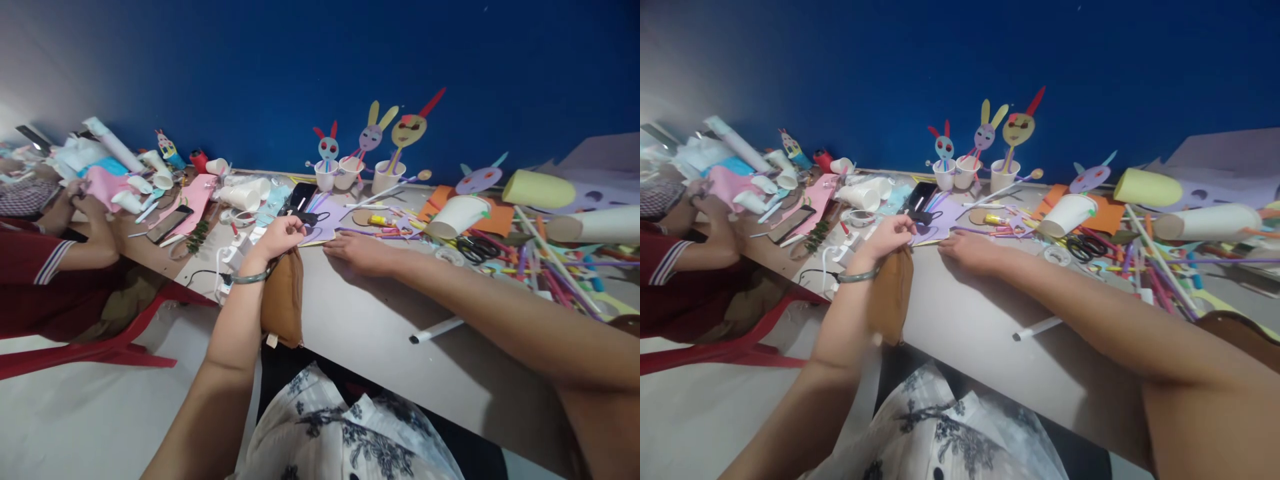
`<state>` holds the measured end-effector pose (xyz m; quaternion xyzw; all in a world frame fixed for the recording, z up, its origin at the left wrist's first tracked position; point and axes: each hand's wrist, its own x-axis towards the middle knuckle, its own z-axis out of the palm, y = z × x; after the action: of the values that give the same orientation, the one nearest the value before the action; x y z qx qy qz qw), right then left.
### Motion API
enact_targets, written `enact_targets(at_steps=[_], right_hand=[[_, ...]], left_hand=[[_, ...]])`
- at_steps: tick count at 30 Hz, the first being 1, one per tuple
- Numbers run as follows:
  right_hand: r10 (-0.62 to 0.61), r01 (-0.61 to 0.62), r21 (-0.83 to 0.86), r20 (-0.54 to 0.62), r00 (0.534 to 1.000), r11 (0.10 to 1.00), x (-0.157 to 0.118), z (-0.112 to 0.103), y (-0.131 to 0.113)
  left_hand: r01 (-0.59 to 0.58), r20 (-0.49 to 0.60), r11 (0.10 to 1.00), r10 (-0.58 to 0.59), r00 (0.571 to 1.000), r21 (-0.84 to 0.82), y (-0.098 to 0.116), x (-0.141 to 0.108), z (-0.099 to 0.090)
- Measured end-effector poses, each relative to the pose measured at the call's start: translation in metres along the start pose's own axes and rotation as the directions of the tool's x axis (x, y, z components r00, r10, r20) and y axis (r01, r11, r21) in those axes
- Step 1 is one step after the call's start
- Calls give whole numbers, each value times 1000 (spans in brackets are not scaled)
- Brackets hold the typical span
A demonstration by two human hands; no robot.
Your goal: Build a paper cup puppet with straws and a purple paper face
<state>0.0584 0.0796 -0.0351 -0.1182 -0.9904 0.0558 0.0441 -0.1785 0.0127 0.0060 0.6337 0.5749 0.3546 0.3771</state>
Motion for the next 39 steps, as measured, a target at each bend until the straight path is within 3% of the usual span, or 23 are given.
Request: enact_targets(at_steps=[4, 6, 9, 12, 15, 18, 20, 22, 25, 29, 34, 39], right_hand=[[30, -33, 115, 26, 999, 993, -48, -6, -3], [132, -126, 212, -13, 991, 969, -68, -12, -4], [313, -266, 314, -107, 944, 911, -91, -19, -6], [394, -335, 302, -161, 905, 893, -106, -23, -11], [361, -322, 235, -148, 921, 917, -118, -23, -24], [324, -303, 158, -127, 938, 940, -128, -22, -39], [339, -328, 113, -104, 935, 938, -133, -23, -47], [363, -357, 83, -73, 929, 931, -135, -23, -52], [383, -378, 78, -66, 921, 923, -135, -22, -53], [402, -391, 100, -144, 904, 915, -135, -16, -51], [415, -387, 163, -211, 885, 908, -137, -9, -46], [463, -415, 218, -264, 846, 883, -140, -10, -42]], left_hand=[[-28, -41, 967, 40, 998, 252, 6, 5, 12], [-22, -70, 912, 55, 996, 410, 9, 8, 19], [-8, -76, 775, 72, 994, 632, 13, 12, 34], [-60, -12, 619, 111, 994, 783, 18, 13, 51], [-152, 68, 499, 183, 981, 853, 27, 12, 64], [-289, 188, 440, 259, 947, 850, 41, 15, 74], [-353, 288, 453, 208, 935, 819, 52, 19, 80], [-329, 336, 506, 80, 938, 798, 63, 24, 86], [-229, 317, 584, -52, 947, 779, 71, 33, 96], [-157, 291, 645, -105, 951, 748, 65, 40, 101], [-123, 274, 760, -75, 959, 638, 48, 40, 96], [-180, 229, 921, 103, 968, 345, 38, 40, 92]])
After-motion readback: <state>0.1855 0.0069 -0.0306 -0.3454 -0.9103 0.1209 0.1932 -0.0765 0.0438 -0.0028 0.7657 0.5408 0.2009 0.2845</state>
